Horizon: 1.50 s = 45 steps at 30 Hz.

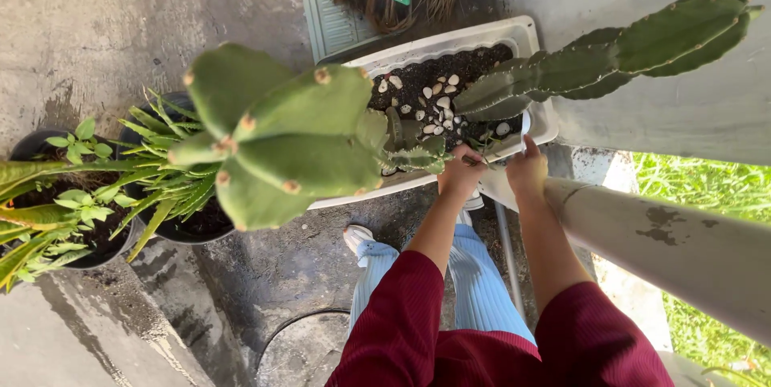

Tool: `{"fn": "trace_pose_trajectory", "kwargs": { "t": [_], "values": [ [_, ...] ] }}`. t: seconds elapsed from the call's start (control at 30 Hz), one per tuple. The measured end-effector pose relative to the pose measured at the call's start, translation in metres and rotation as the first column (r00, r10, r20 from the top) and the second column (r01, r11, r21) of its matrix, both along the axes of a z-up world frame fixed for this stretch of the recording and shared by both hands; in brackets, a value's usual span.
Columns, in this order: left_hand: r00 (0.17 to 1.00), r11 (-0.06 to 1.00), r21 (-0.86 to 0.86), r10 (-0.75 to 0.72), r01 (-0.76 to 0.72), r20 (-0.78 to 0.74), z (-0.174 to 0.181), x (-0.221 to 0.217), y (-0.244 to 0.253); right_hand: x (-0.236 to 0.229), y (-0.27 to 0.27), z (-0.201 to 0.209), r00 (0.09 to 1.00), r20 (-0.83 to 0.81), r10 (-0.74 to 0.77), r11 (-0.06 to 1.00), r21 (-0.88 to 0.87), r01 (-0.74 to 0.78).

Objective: Tending to potted plants by mixing materials in a bucket and applying to the soil.

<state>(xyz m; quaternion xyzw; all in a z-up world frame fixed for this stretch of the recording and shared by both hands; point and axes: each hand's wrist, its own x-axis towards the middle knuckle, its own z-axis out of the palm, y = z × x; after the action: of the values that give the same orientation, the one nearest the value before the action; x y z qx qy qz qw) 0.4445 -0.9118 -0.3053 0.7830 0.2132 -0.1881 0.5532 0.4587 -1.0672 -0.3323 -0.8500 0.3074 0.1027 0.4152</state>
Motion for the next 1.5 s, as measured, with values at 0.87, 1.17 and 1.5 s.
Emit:
{"fn": "trace_pose_trajectory", "kwargs": {
  "t": [0.87,1.17,1.5],
  "values": [
    [0.990,0.997,-0.072,0.023,-0.013,0.140,0.037,-0.006,0.024,0.066,-0.017,0.000,0.803,-0.499,0.325,0.869,-0.178,-0.463],
    [0.990,0.990,-0.011,0.137,-0.138,-0.034,0.084,-0.010,0.035,0.062,-0.010,0.026,0.901,-0.373,0.221,0.917,-0.234,-0.322],
    [0.993,0.989,0.147,0.027,-0.010,-0.115,0.094,-0.031,0.069,0.046,-0.002,0.077,0.830,-0.436,0.347,0.849,-0.229,-0.476]
  ]
}}
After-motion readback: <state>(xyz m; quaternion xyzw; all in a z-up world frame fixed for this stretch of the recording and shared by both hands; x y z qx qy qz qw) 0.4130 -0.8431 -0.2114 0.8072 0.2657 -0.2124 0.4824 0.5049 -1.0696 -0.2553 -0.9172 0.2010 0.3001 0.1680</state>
